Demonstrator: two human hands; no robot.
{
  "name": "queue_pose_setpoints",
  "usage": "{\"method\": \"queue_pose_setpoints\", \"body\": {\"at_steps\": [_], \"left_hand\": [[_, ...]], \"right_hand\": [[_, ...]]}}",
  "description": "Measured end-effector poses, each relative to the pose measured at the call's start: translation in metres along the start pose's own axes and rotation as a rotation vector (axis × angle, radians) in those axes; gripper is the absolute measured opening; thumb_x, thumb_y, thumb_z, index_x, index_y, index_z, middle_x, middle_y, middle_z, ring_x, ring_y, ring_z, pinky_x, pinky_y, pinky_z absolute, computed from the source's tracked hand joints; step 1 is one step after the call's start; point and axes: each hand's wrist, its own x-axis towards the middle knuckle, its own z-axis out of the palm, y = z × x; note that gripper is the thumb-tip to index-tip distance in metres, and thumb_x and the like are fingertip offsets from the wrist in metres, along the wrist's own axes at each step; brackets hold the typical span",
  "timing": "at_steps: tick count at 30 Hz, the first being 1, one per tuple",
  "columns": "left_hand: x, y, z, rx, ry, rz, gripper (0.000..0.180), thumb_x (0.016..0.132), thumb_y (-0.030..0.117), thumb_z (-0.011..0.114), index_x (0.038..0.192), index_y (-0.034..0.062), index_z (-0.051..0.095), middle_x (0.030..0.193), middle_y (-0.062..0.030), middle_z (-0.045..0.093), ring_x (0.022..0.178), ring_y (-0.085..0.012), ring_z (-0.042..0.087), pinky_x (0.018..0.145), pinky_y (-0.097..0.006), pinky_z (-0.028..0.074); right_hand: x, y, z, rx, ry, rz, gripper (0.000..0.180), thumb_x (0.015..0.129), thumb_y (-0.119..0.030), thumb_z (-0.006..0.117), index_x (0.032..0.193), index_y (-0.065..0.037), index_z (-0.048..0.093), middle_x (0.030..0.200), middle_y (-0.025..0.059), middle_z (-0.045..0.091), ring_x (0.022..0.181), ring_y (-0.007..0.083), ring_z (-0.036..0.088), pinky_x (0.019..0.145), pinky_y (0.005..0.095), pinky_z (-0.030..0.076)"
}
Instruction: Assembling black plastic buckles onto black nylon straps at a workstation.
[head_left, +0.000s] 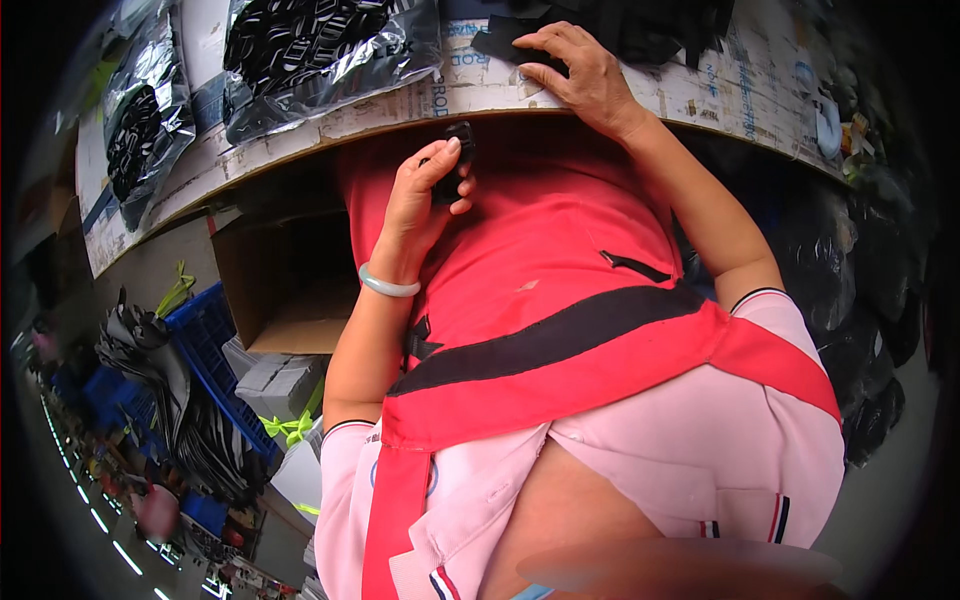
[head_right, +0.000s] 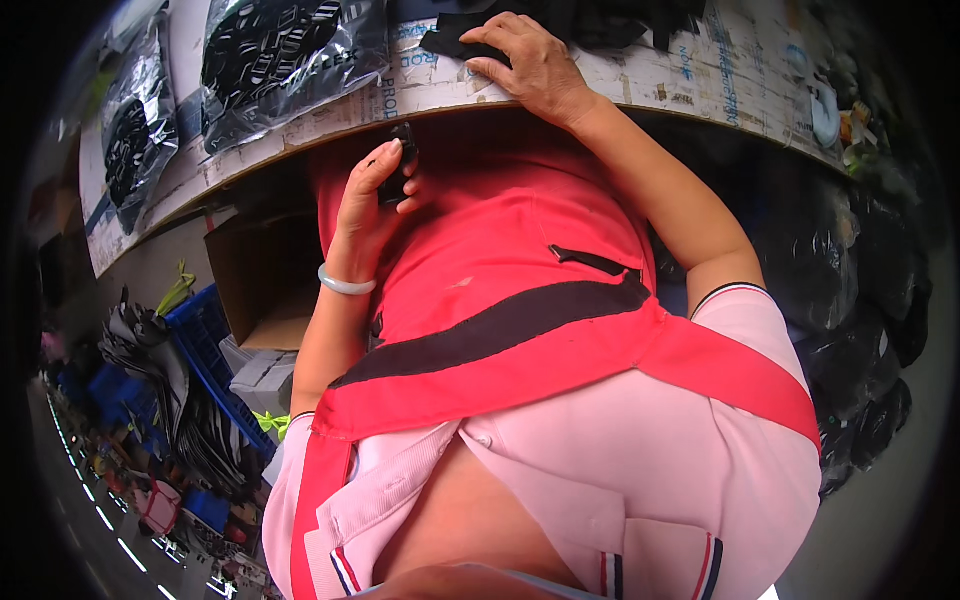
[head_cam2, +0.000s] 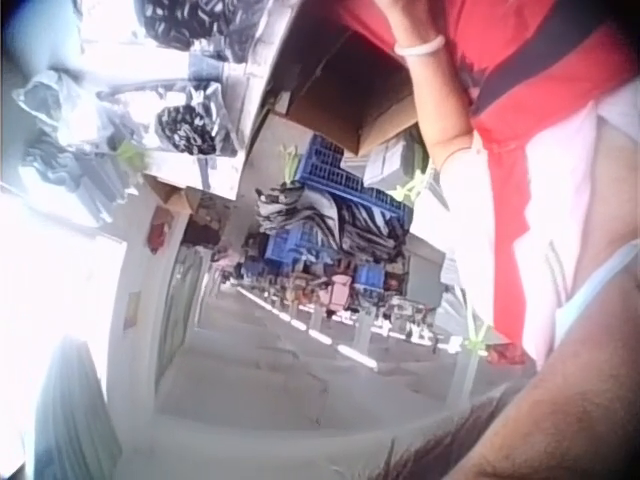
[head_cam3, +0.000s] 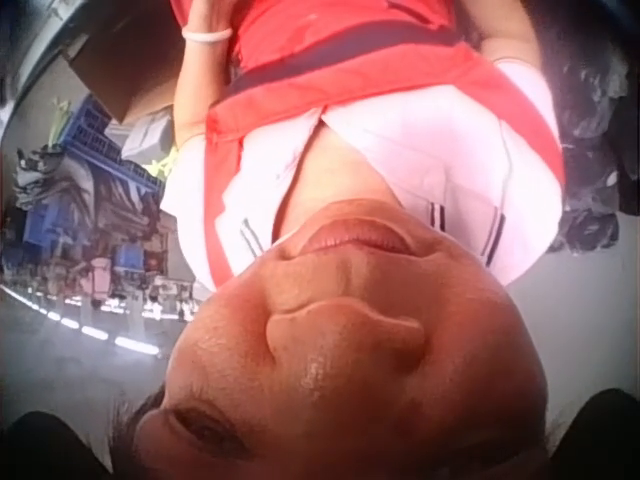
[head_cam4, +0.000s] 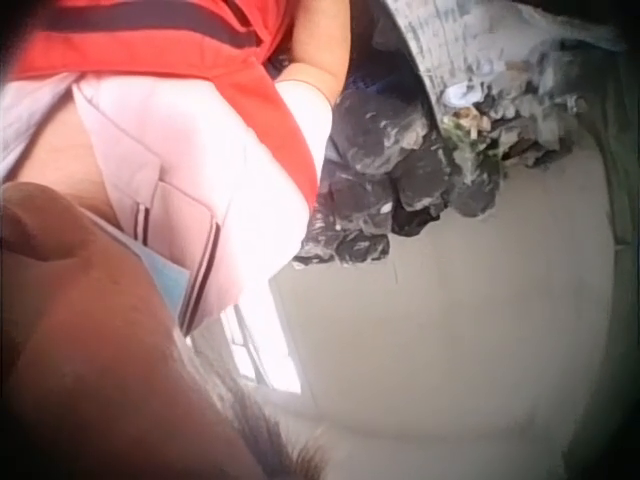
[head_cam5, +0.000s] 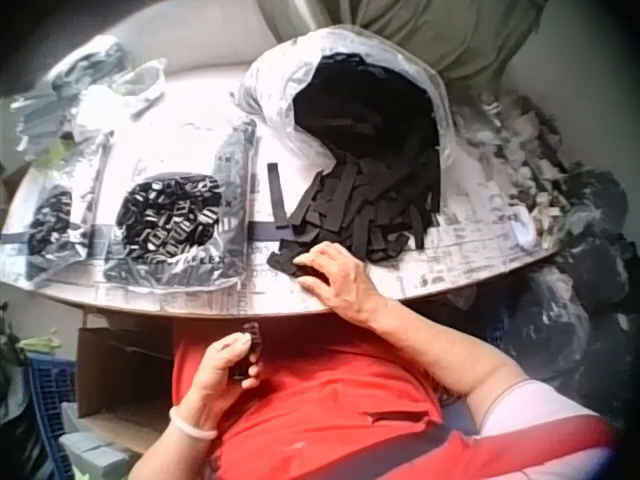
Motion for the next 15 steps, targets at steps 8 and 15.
{"method": "queue_pose_setpoints", "body": {"at_steps": [8,15], "left_hand": [[-0.003,-0.005,-0.015,-0.136,-0.002,0.025,0.019,0.094,0.024,0.061,0.088,0.0072,0.054,0.078,-0.0030,0.052,0.069,-0.0152,0.054,0.053,-0.027,0.044],[-0.005,-0.007,-0.011,-0.030,0.090,0.041,0.017,0.093,0.022,0.062,0.090,0.0063,0.056,0.078,-0.0036,0.054,0.069,-0.0144,0.057,0.055,-0.027,0.047]], "right_hand": [[0.003,-0.019,0.001,0.045,-0.086,-0.060,0.033,0.079,-0.014,0.070,0.111,-0.013,0.063,0.102,0.0040,0.064,0.097,0.0257,0.060,0.086,0.0357,0.051],[0.008,-0.022,0.004,0.103,-0.134,-0.039,0.026,0.078,-0.009,0.069,0.104,-0.014,0.067,0.096,0.0012,0.065,0.093,0.0237,0.060,0.086,0.0355,0.049]]}}
